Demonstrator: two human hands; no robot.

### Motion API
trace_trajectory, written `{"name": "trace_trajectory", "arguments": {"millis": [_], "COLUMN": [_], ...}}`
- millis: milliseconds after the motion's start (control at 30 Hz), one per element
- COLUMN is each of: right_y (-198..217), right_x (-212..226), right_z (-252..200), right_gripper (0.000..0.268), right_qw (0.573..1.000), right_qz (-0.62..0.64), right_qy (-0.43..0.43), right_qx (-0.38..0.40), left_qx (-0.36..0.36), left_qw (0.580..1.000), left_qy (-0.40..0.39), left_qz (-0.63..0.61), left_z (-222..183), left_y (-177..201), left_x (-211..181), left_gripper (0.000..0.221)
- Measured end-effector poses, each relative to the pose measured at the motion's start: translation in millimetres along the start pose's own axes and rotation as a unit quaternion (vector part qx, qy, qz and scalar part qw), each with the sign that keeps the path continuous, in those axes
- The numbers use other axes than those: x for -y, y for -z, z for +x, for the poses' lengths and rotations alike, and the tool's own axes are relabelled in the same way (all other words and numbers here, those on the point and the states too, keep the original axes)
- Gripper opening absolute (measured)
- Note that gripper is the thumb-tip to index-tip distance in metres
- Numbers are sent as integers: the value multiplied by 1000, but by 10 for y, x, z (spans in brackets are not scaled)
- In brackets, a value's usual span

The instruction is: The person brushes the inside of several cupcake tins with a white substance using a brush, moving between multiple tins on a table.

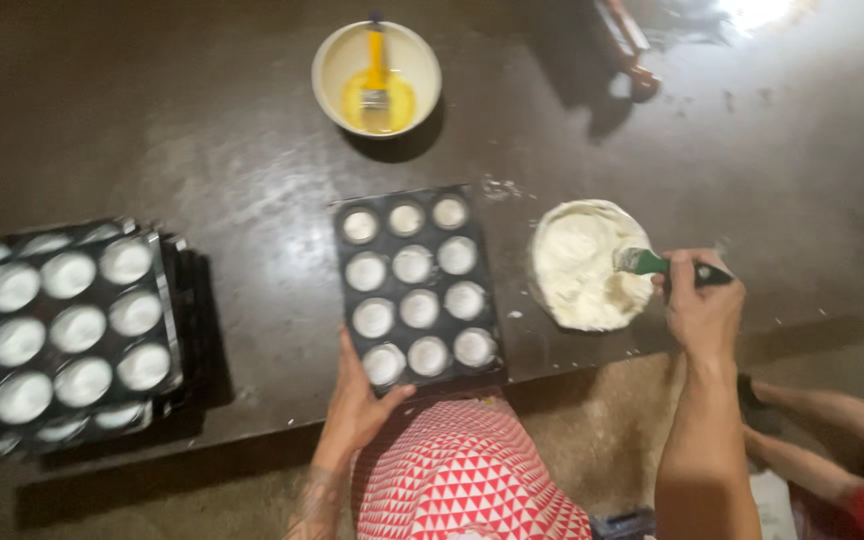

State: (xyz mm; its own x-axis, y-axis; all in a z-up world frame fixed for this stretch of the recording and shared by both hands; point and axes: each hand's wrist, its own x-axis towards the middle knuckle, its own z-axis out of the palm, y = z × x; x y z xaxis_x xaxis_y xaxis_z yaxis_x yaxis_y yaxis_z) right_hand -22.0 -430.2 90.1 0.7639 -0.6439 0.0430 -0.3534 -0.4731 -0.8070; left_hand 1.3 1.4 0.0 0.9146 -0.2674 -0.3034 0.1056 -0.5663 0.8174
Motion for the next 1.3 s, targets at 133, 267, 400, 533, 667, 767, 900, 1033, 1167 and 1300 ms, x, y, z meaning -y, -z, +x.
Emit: {"name": "trace_trajectory", "arguments": {"millis": [133,267,400,533,667,767,900,1033,1167,1300], "right_y": [25,-468,-389,-234,-473,-788,-1404,-2076,-2503,-2296], "right_x": [-322,-690,-360,503,1225,1511,1563,1292,779,255], "right_z": [153,174,-21,-68,7,118,321,623,778,601], "right_gripper": [29,25,24,20,40,59,30,17,38,42], "right_qw": [997,986,985,997,880,748,680,798,962,813], "right_qz": [-66,-154,-105,-40,-173,-334,-374,-202,-93,505], "right_qy": [-35,-56,-137,22,374,473,516,473,146,-204], "right_qx": [-11,23,3,64,236,324,362,314,210,207], "left_qx": [3,-3,-8,-1,-3,-8,-16,-10,-13,-7], "left_qw": [1000,1000,1000,1000,1000,999,999,1000,999,1000], "left_qy": [24,10,2,14,-1,1,-11,8,13,13], "left_qz": [-5,-2,13,-7,-22,-37,-37,-27,-34,-24], "left_z": [13,7,34,2,8,20,15,4,-5,5], "left_y": [13,-7,-25,-18,-13,-26,-29,-13,5,9], "left_x": [-36,-14,29,21,21,31,32,-4,-45,-40], "left_gripper": [139,139,137,138,137,138,138,138,138,139]}}
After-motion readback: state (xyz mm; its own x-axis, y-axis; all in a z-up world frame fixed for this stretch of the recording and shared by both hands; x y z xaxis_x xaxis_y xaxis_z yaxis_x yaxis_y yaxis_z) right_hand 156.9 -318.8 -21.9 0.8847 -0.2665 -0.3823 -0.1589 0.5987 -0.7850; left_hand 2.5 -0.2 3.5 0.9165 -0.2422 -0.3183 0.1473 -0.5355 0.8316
